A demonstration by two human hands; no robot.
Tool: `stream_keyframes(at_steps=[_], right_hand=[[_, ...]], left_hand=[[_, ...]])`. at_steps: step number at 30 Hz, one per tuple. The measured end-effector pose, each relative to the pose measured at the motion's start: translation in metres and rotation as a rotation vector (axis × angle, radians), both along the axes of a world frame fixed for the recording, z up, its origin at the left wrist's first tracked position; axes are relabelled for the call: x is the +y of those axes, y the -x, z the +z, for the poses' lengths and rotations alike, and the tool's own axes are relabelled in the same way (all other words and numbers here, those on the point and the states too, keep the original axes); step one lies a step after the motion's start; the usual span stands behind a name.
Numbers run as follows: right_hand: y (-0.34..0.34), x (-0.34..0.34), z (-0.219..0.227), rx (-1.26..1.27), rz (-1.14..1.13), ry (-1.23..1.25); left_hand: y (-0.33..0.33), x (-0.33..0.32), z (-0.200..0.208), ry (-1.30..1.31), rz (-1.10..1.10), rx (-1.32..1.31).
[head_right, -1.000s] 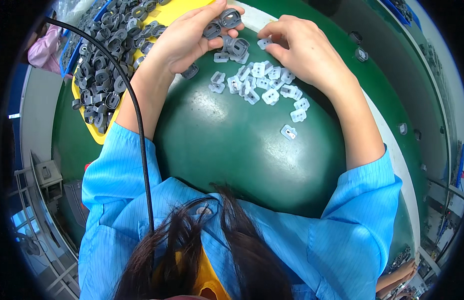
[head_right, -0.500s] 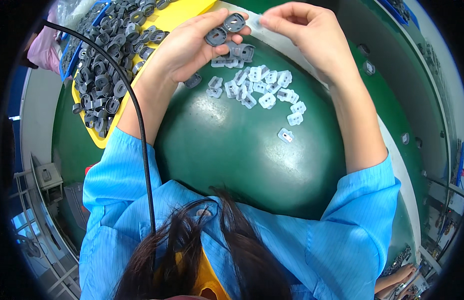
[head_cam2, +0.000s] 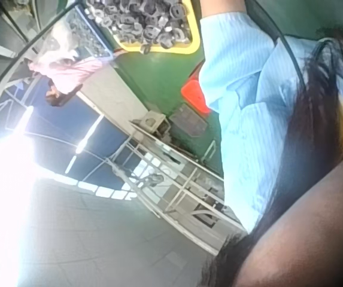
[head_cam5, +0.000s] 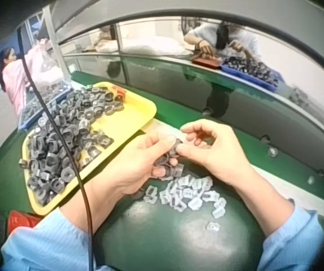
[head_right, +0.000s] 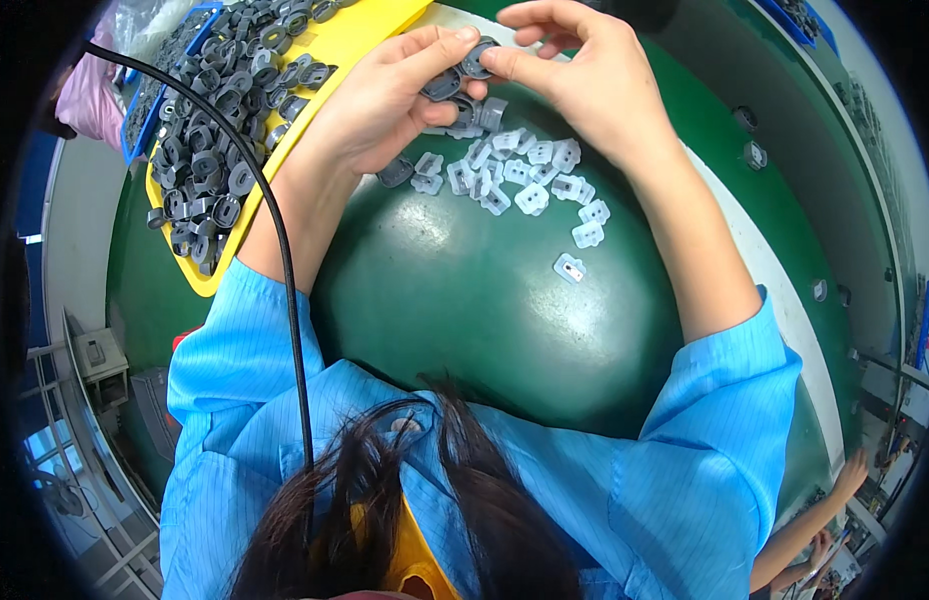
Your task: Assembling small grey and white plastic components at a factory workstation.
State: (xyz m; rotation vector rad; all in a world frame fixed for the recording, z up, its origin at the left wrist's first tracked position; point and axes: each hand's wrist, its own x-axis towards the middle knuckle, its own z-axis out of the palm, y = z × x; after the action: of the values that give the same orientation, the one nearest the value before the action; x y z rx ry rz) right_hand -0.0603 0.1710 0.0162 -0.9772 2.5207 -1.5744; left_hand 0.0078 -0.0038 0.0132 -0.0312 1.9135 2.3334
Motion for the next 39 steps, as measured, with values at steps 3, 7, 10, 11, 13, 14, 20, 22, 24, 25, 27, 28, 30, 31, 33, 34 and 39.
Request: stream_keyframes(at_steps=[3, 7, 10, 11, 13, 14, 20, 22, 24, 25, 27, 28, 30, 31, 33, 34, 39], right_hand=[[-0.006, 0.002, 0.012, -0.285, 0.12, 0.05], [-0.005, 0.001, 0.004, -0.297, 0.141, 0.136], [0.01, 0.007, -0.008, -0.322, 0.101, 0.138], [0.015, 0.011, -0.01, -0.324, 0.098, 0.128], [0.013, 0.012, -0.007, -0.325, 0.17, 0.144], [0.007, 0.01, -0.001, -0.33, 0.207, 0.153], [-0.02, -0.004, 0.024, 0.0, 0.051, -0.053], [-0.02, -0.005, 0.022, 0.153, 0.015, -0.064], [-0.01, -0.003, 0.006, 0.239, 0.054, 0.037], [-0.01, -0.003, 0.003, 0.275, 0.078, 0.087], [-0.015, -0.002, 0.006, 0.362, 0.076, 0.056], [-0.015, -0.003, 0.006, 0.473, 0.073, 0.036], [-0.01, -0.004, 0.0, 0.673, 0.106, 0.056], [-0.011, -0.004, 0.0, 0.606, 0.108, 0.068], [-0.015, -0.006, 0.001, 0.474, 0.11, 0.091], [-0.015, -0.004, 0.006, 0.185, 0.105, 0.1], [0.047, 0.031, -0.012, -0.38, -0.145, 0.103]], left_hand=[[0.008, -0.021, -0.015, 0.069, -0.083, -0.017], [0.004, -0.002, -0.008, 0.077, 0.016, -0.1], [0.001, 0.001, -0.002, 0.091, 0.017, -0.011], [0.0, 0.001, -0.003, 0.058, 0.013, 0.012], [0.002, -0.005, -0.007, 0.057, 0.026, 0.005], [0.002, -0.006, -0.007, 0.073, 0.019, 0.007], [-0.002, 0.002, -0.005, 0.144, 0.098, 0.11], [-0.001, 0.001, -0.006, 0.118, 0.095, 0.148], [0.003, 0.001, -0.009, 0.093, 0.065, 0.188], [0.004, 0.0, -0.009, 0.037, 0.043, 0.166], [0.005, -0.002, -0.007, -0.074, 0.001, 0.12], [0.006, -0.005, -0.006, -0.209, -0.013, 0.021], [0.006, -0.007, -0.014, -0.33, -0.038, 0.013], [0.007, -0.007, -0.015, -0.39, -0.049, 0.009], [0.008, -0.003, -0.015, -0.351, 0.012, 0.026], [0.007, -0.004, -0.017, -0.319, 0.034, 0.052], [0.001, 0.004, -0.006, 0.046, 0.124, -0.029]])
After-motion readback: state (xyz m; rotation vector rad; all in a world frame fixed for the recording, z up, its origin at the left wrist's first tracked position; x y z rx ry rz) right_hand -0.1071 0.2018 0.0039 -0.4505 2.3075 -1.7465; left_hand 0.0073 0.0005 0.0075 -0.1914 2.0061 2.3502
